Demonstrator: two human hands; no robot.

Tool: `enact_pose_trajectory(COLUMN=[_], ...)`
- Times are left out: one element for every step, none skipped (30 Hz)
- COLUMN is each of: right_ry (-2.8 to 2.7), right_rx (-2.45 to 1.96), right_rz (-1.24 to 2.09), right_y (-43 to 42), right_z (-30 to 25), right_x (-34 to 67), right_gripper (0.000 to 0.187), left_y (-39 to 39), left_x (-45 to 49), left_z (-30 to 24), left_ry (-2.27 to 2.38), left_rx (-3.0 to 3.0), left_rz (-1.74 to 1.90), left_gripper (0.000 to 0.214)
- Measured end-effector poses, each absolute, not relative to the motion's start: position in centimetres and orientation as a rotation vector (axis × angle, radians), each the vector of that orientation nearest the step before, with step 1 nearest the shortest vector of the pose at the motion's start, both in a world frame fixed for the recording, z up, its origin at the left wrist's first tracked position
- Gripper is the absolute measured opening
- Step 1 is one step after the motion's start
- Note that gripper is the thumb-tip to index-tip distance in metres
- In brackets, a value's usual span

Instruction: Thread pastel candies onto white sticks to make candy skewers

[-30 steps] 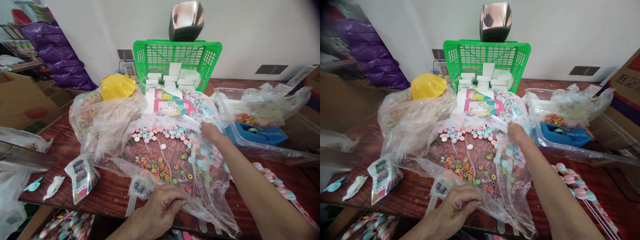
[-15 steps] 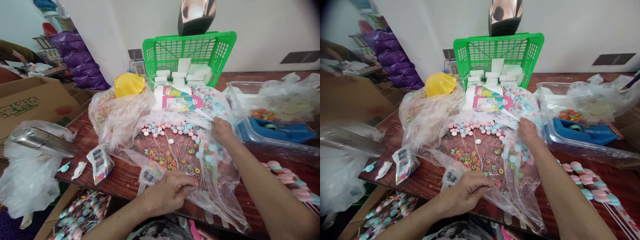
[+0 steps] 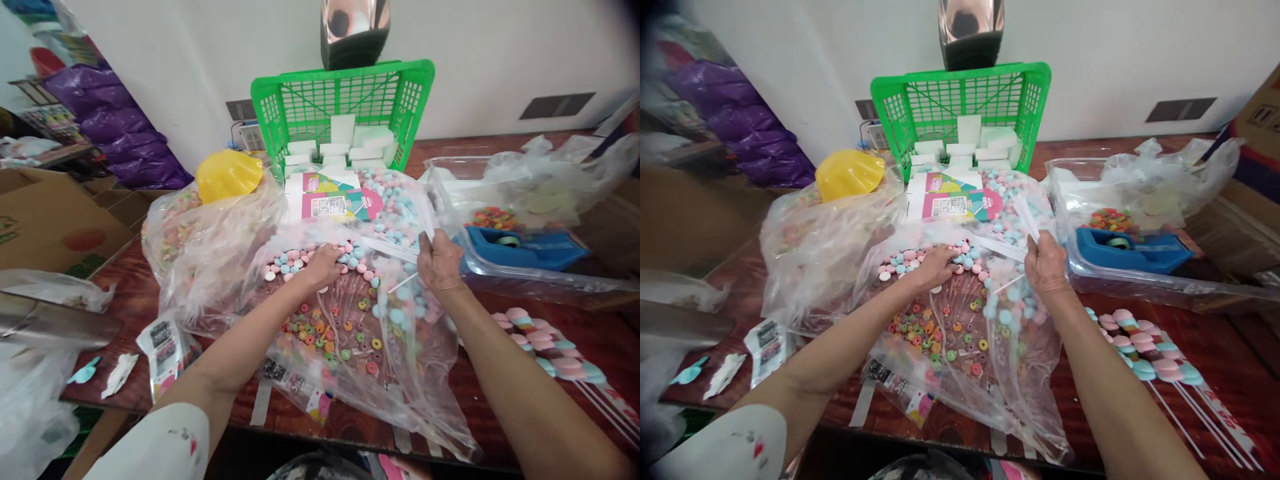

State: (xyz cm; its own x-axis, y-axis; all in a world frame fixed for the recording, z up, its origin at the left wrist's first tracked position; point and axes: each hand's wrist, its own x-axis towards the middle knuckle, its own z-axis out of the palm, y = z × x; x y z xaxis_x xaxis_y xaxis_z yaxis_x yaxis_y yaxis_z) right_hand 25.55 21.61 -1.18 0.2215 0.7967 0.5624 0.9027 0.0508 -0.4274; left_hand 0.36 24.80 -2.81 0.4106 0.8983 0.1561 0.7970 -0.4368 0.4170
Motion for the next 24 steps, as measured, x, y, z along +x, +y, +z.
enact_pose_trajectory(right_ry=[-1.533, -1.480, -1.433, -1.397, -1.372, -1.357, -1.348, -1.344, -1.344, -1.351, -1.368, -1.397, -1.439, -1.492, -1.551, -1.605, -1.657, -1.680, -1.625, -1.495, -1.313, -1.111, -0.956, -0.846], right_rx=[-1.744, -1.731, -1.715, -1.694, -1.671, -1.647, -1.624, -1.601, -1.579, -1.555, -1.527, -1.495, -1.460, -1.424, -1.387, -1.354, -1.316, -1.242, -1.198, -1.215, -1.252, -1.291, -1.324, -1.354], right_rz=[-0.175, -0.165, -0.151, -0.134, -0.112, -0.085, -0.054, -0.021, 0.015, 0.058, 0.109, 0.167, 0.231, 0.296, 0.365, 0.433, 0.522, 0.693, 0.843, 0.937, 0.977, 0.965, 0.934, 0.845], right_y=[21.6, 21.6, 21.6, 21.6, 21.5, 21.4, 21.2, 20.9, 20.4, 19.8, 18.9, 17.8, 16.6, 15.1, 13.6, 12.0, 10.4, 8.9, 7.5, 6.3, 5.3, 4.4, 3.7, 3.0], right_z=[-1.4, -1.5, -1.5, -1.4, -1.3, -1.2, -1.1, -0.9, -0.8, -0.7, -0.6, -0.6, -0.6, -0.6, -0.8, -1.1, -1.5, -2.1, -2.7, -3.4, -4.0, -4.6, -5.1, -5.5], right_x=[25.2, 24.8, 24.2, 23.7, 23.0, 22.4, 21.8, 21.2, 20.7, 20.3, 19.9, 19.6, 19.3, 19.1, 18.9, 18.7, 18.6, 18.6, 18.7, 19.1, 19.6, 20.3, 21.1, 21.9], right_gripper=[0.026, 0.026, 0.026, 0.026, 0.026, 0.025, 0.025, 0.024, 0.024, 0.025, 0.025, 0.027, 0.028, 0.030, 0.030, 0.028, 0.025, 0.023, 0.023, 0.024, 0.025, 0.028, 0.031, 0.033], left_y=[24.3, 23.5, 22.6, 21.5, 20.3, 19.1, 17.9, 16.8, 15.8, 15.1, 14.5, 14.1, 13.9, 13.7, 13.6, 13.5, 13.5, 13.6, 13.8, 14.2, 14.9, 15.8, 16.9, 18.2], left_x=[0.3, 0.2, 0.1, 0.2, 0.3, 0.6, 1.1, 1.6, 2.2, 2.8, 3.3, 3.6, 3.8, 3.7, 3.5, 3.1, 2.6, 2.0, 1.4, 0.8, 0.2, -0.3, -0.8, -1.1], left_z=[-2.7, -2.4, -1.9, -1.2, -0.6, 0.1, 0.8, 1.3, 1.7, 2.0, 2.2, 2.3, 2.3, 2.3, 2.3, 2.3, 2.3, 2.3, 2.3, 2.2, 2.0, 1.7, 1.3, 0.9], left_ry=[1.489, 1.495, 1.479, 1.441, 1.360, 1.223, 1.080, 0.924, 0.834, 0.803, 0.804, 0.827, 0.846, 0.851, 0.840, 0.816, 0.784, 0.753, 0.733, 0.738, 0.798, 0.904, 1.045, 1.229], left_rx=[2.398, 2.410, 2.435, 2.461, 2.495, 2.507, 2.470, 2.401, 2.292, 2.144, 1.961, 1.755, 1.548, 1.369, 1.238, 1.164, 1.137, 1.140, 1.166, 1.221, 1.325, 1.460, 1.619, 1.800], left_rz=[0.510, 0.510, 0.535, 0.583, 0.675, 0.784, 0.883, 0.959, 1.013, 1.084, 1.143, 1.190, 1.221, 1.225, 1.193, 1.125, 1.029, 0.916, 0.805, 0.715, 0.663, 0.653, 0.662, 0.683], left_gripper=[0.022, 0.029, 0.035, 0.042, 0.049, 0.053, 0.049, 0.038, 0.026, 0.020, 0.018, 0.018, 0.019, 0.020, 0.022, 0.025, 0.027, 0.029, 0.031, 0.034, 0.035, 0.035, 0.033, 0.029])
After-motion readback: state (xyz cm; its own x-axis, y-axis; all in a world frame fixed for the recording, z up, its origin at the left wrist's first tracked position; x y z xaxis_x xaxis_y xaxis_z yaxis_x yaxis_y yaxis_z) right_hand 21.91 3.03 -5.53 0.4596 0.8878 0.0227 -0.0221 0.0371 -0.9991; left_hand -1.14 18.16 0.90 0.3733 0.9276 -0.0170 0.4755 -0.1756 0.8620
